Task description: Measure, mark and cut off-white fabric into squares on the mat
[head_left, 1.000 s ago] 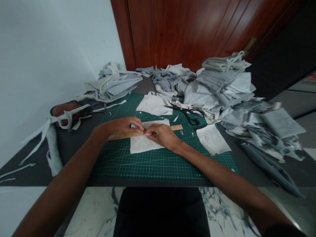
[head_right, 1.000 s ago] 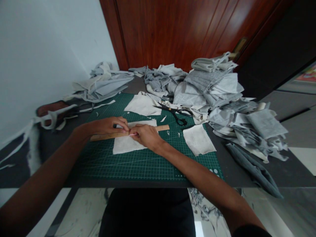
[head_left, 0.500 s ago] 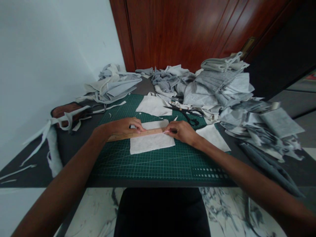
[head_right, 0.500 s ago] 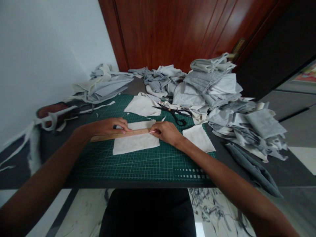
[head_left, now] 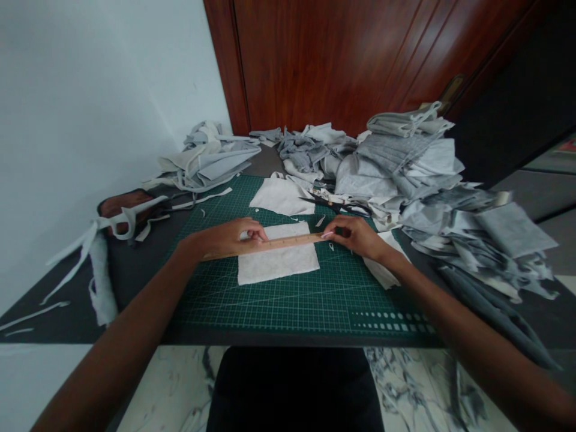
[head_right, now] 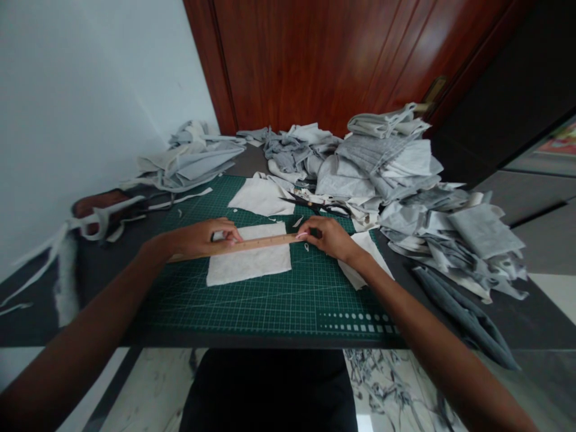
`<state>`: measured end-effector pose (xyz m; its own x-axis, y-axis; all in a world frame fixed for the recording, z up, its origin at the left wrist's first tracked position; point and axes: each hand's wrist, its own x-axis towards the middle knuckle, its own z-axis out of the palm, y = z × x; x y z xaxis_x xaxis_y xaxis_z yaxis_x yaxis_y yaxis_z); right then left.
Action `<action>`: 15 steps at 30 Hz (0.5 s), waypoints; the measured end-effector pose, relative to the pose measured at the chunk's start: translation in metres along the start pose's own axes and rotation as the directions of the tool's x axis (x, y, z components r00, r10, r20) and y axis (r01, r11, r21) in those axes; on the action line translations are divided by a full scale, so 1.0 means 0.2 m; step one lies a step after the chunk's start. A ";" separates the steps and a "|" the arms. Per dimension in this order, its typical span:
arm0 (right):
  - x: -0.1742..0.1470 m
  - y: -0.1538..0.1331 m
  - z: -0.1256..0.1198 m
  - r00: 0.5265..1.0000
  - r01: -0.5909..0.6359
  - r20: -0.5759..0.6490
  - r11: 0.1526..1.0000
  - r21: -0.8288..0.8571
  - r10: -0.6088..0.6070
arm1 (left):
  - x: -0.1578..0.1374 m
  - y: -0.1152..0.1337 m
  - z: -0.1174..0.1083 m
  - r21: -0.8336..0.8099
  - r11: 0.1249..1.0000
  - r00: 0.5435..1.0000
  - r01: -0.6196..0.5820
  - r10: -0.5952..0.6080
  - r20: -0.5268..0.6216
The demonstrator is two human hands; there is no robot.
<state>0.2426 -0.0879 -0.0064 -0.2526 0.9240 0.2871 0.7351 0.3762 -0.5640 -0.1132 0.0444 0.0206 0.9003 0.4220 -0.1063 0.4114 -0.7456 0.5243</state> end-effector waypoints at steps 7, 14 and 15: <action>0.09 0.15 0.03 0.941 -0.234 -0.260 0.971 -0.037 0.217 | 0.04 -0.01 0.06 0.089 0.995 0.997 -0.043 0.048 -0.060; 0.04 0.21 -0.02 0.870 -0.446 -0.423 0.770 -0.456 0.253 | 0.06 -0.06 0.05 0.115 0.993 0.991 -0.021 0.036 -0.129; 0.02 0.23 -0.02 0.867 -0.469 -0.409 0.739 -0.483 0.283 | 0.06 -0.07 0.05 0.113 0.994 0.991 -0.007 0.022 -0.134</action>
<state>0.2784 -0.0675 -0.0276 0.2464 0.8798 0.4066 0.9659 -0.1885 -0.1775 -0.1071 0.0548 0.0042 0.8820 0.4709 0.0199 0.4186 -0.8020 0.4260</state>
